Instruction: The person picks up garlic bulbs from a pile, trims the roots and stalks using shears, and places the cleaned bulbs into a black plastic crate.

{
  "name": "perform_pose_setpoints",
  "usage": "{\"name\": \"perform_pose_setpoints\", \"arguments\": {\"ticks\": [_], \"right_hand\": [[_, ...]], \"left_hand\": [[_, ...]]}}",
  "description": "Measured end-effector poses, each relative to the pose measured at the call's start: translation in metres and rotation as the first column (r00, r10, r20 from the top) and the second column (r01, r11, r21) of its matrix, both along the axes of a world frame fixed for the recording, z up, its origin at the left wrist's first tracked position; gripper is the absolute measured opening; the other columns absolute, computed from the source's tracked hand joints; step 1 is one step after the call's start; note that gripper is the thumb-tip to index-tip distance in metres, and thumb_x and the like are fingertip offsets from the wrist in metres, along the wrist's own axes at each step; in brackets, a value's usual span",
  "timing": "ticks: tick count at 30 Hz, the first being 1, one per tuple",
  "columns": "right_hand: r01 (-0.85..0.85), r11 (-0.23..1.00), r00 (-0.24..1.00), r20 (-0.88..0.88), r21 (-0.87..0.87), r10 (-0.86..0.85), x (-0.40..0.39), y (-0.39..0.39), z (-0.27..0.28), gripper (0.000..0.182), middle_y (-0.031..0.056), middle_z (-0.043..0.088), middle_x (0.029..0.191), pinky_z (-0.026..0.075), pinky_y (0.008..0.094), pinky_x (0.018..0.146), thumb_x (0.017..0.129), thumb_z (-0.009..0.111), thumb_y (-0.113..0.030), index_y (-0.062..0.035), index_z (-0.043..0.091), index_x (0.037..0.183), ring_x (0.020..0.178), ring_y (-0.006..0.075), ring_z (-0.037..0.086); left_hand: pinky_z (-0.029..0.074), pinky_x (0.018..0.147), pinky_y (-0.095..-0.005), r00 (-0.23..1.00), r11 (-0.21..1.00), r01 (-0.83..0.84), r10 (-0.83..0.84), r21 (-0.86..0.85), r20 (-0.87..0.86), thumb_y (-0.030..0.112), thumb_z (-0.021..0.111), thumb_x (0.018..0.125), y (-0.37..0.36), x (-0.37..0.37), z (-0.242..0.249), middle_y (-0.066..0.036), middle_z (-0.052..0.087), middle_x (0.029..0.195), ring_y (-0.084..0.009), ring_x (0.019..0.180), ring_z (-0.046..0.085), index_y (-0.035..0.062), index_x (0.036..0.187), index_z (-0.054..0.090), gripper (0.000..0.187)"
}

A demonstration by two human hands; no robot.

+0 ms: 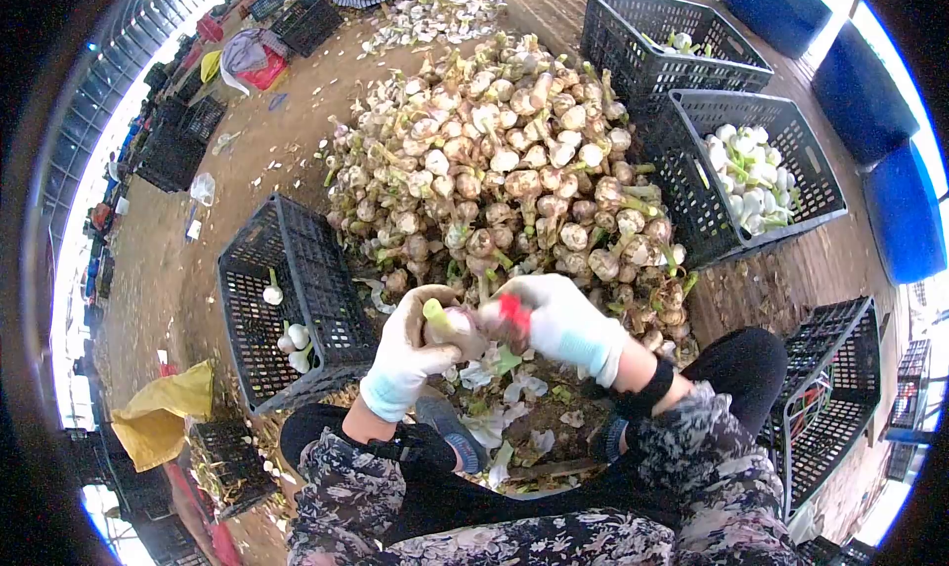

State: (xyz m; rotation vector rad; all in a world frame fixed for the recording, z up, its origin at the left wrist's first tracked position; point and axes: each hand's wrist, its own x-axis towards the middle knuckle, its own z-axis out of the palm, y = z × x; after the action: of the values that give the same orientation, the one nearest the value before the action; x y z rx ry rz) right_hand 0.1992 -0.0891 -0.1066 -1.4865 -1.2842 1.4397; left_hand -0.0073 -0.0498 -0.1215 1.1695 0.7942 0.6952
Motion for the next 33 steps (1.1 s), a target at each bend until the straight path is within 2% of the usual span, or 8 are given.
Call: {"name": "perform_pose_setpoints", "arguments": {"ticks": [2,12,16,18,21,26,30,33], "right_hand": [[-0.131,0.932,0.920,0.392,0.338,-0.013,-0.015,-0.010,0.006,0.026,0.0150,0.062,0.075,0.047,0.0295,0.066,0.077,0.070,-0.022,0.0008,0.061,0.086,0.070,0.0203,0.059],[0.166,0.968,0.984,-0.097,0.188,-0.150,-0.032,-0.022,0.003,0.015,0.0155,0.059,0.074,0.047,0.0342,0.065,0.079,0.063,-0.012,-0.0019,0.057,0.088,0.069,0.0249,0.058],[-0.099,0.753,0.966,0.245,0.651,-0.085,-0.054,-0.023,-0.011,0.019,0.0095,0.061,0.077,0.047,0.0280,0.064,0.082,0.063,-0.017,-0.0024,0.053,0.089,0.070,0.0147,0.059],[0.181,0.973,0.818,-0.527,-0.142,-0.229,-0.051,-0.019,-0.010,0.018,0.0037,0.060,0.080,0.047,0.0241,0.065,0.086,0.060,-0.019,-0.0027,0.053,0.091,0.073,0.0090,0.057],[0.235,0.967,0.509,-0.835,-0.098,-0.208,-0.048,-0.015,-0.030,0.015,0.0009,0.056,0.081,0.046,0.0237,0.064,0.089,0.056,-0.016,-0.0028,0.053,0.096,0.075,0.0076,0.055],[0.266,0.961,0.671,-0.703,-0.069,-0.236,-0.043,-0.013,-0.025,0.024,0.0027,0.054,0.081,0.046,0.0244,0.063,0.085,0.062,-0.019,-0.0035,0.051,0.100,0.073,0.0091,0.055],[0.252,0.763,0.931,0.067,0.596,-0.360,-0.070,-0.009,-0.012,0.031,0.0043,0.054,0.077,0.047,0.0240,0.059,0.075,0.073,-0.015,-0.0020,0.051,0.092,0.070,0.0110,0.054],[0.422,0.903,0.681,-0.631,-0.076,-0.372,-0.059,-0.008,-0.030,0.017,0.0022,0.054,0.077,0.046,0.0232,0.056,0.082,0.065,-0.006,-0.0032,0.050,0.088,0.068,0.0076,0.052]], "left_hand": [[0.043,0.087,-0.0277,1.000,0.998,0.016,-0.017,-0.053,-0.005,0.015,0.078,0.056,-0.001,0.001,-0.001,-0.007,0.053,0.106,-0.0140,0.096,0.052,-0.0016,0.120,0.044,0.075],[0.042,0.090,-0.0307,0.968,0.969,-0.005,0.068,-0.247,0.243,0.025,0.069,0.075,-0.002,0.007,0.015,-0.010,0.057,0.108,-0.0180,0.100,0.054,-0.0026,0.114,0.049,0.052],[0.047,0.076,-0.0323,0.936,0.885,-0.324,0.351,-0.334,0.021,0.026,0.044,0.092,-0.008,0.012,-0.007,-0.011,0.062,0.087,-0.0201,0.080,0.060,-0.0027,0.098,0.056,0.032],[0.047,0.076,-0.0330,0.896,0.862,-0.348,0.421,-0.368,0.139,0.026,0.041,0.093,-0.004,0.007,-0.017,-0.013,0.062,0.088,-0.0214,0.082,0.060,-0.0028,0.096,0.056,0.033],[0.048,0.080,-0.0340,0.877,0.869,-0.282,0.406,-0.407,0.258,0.022,0.041,0.092,-0.002,0.006,-0.009,-0.014,0.061,0.092,-0.0224,0.086,0.060,-0.0031,0.099,0.054,0.029],[0.047,0.085,-0.0354,0.836,0.869,-0.241,0.413,-0.433,0.363,0.020,0.042,0.093,-0.001,0.009,-0.013,-0.015,0.059,0.101,-0.0232,0.089,0.061,-0.0015,0.111,0.046,0.029],[0.050,0.075,-0.0310,0.897,0.865,-0.392,0.435,-0.315,0.080,0.015,0.050,0.089,-0.007,0.016,0.003,-0.013,0.059,0.098,-0.0205,0.086,0.060,0.0016,0.106,0.047,0.021],[0.049,0.068,-0.0285,0.806,0.787,-0.412,0.550,-0.459,0.221,0.014,0.051,0.089,-0.003,0.009,-0.007,-0.007,0.058,0.082,-0.0159,0.076,0.058,0.0022,0.093,0.053,0.013]]}}
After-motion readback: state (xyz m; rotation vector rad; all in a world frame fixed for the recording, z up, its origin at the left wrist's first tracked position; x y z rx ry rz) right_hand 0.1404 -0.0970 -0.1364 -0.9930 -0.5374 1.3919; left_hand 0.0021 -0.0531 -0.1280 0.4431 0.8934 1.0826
